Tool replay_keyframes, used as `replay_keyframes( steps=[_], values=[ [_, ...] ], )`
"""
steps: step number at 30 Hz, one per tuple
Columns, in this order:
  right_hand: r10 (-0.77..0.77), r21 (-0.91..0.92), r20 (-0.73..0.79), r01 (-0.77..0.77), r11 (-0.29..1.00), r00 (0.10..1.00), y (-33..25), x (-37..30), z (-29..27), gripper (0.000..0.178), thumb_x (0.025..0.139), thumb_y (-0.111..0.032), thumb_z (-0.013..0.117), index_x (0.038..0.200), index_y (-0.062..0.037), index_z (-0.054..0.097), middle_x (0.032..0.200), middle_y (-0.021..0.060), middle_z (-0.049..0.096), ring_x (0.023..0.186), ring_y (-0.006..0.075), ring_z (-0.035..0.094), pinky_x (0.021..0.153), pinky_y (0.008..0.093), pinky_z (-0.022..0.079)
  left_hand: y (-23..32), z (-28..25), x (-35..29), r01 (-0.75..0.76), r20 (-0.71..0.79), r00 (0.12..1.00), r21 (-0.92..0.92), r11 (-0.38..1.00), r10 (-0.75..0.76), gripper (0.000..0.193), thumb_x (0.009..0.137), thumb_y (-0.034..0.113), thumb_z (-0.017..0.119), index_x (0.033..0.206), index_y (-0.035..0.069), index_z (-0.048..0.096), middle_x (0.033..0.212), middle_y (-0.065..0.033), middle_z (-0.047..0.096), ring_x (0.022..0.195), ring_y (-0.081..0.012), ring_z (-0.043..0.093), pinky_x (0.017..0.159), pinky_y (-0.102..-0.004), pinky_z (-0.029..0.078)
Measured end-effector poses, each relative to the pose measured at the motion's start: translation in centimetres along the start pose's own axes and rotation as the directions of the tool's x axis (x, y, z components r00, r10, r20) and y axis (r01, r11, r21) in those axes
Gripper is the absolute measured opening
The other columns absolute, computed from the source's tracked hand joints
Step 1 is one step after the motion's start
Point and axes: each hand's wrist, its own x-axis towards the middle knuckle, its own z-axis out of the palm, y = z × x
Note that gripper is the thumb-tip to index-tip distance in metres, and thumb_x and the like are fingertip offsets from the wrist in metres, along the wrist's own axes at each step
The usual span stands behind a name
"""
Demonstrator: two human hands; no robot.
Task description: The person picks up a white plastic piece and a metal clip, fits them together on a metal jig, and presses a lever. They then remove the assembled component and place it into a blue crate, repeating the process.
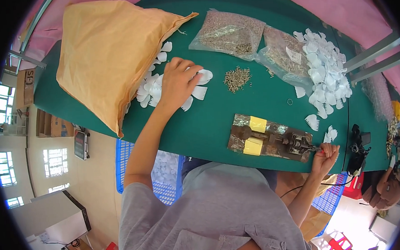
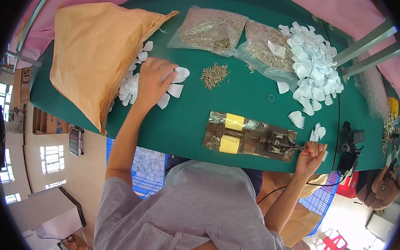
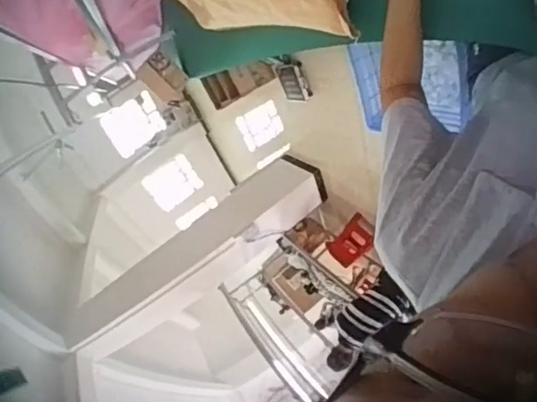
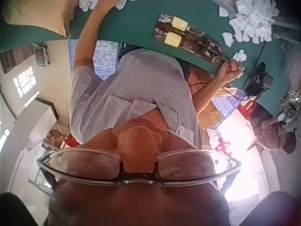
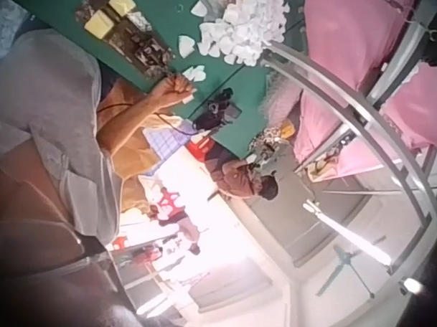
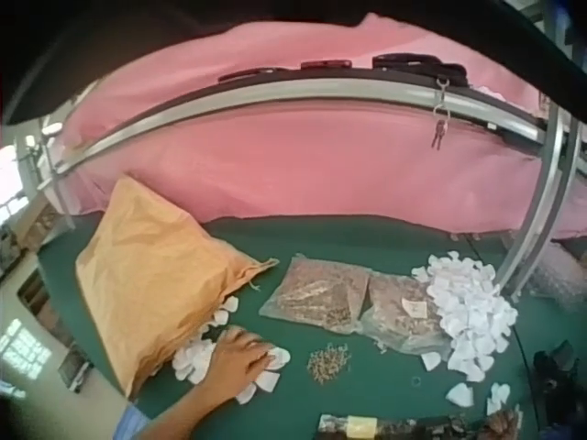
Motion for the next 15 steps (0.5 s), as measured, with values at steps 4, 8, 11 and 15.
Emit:
replay_keyframes(
  steps=[4, 8, 11, 15],
  values=[
    [-0.018, -0.072, -0.097, 0.011, 0.997, 0.995, -0.3, -0.6, 1.0, 0.032, 0.114, -0.022, 0.053, 0.086, -0.0071, 0.049, 0.07, 0.0003, 0.037, 0.066, 0.0136, 0.038, 0.073, 0.0323, 0.041, 1.5, 1.6, 1.7, 0.006, 0.156, 0.988, -0.109, 0.994, 0.011, 0.035, 0.085, 0.027, 0.082, 0.111, 0.006, 0.073, 0.104, -0.0123, 0.066, 0.102, -0.0327, 0.061, 0.088, -0.0468, 0.051],
    [-0.143, -0.465, -0.099, 0.081, 0.881, 0.985, -0.6, -1.5, 0.8, 0.017, 0.107, -0.018, 0.061, 0.093, -0.0086, 0.058, 0.082, 0.0012, 0.055, 0.076, 0.0151, 0.056, 0.084, 0.0344, 0.049, -0.6, 5.4, 1.8, -0.129, 0.241, 0.967, 0.199, 0.971, 0.079, 0.015, 0.09, 0.02, 0.071, 0.092, 0.005, 0.069, 0.089, -0.0151, 0.068, 0.091, -0.0347, 0.067, 0.083, -0.0481, 0.055],
    [-0.506, -0.994, 0.108, 0.099, -0.046, 0.856, 0.7, -1.1, 3.3, 0.016, 0.104, -0.015, 0.065, 0.103, -0.0003, 0.072, 0.096, 0.0068, 0.073, 0.086, 0.0142, 0.067, 0.079, 0.0288, 0.052, 0.0, 1.5, 2.7, -0.014, -0.022, 1.0, 0.018, 1.0, 0.014, 0.014, 0.092, 0.015, 0.069, 0.101, 0.01, 0.078, 0.084, -0.0103, 0.071, 0.088, -0.0311, 0.067, 0.08, -0.045, 0.053],
    [-0.135, -0.863, 0.419, 0.347, -0.367, 0.898, 5.8, 1.8, 11.5, 0.013, 0.099, -0.009, 0.071, 0.107, -0.0004, 0.074, 0.099, 0.0091, 0.074, 0.088, 0.0187, 0.07, 0.079, 0.0321, 0.055, 6.7, -3.7, 3.5, 0.132, 0.062, 0.991, -0.466, 0.875, -0.116, 0.024, 0.097, 0.012, 0.072, 0.121, 0.009, 0.078, 0.098, -0.0077, 0.069, 0.084, -0.0214, 0.064, 0.076, -0.0323, 0.051]
  ],
)
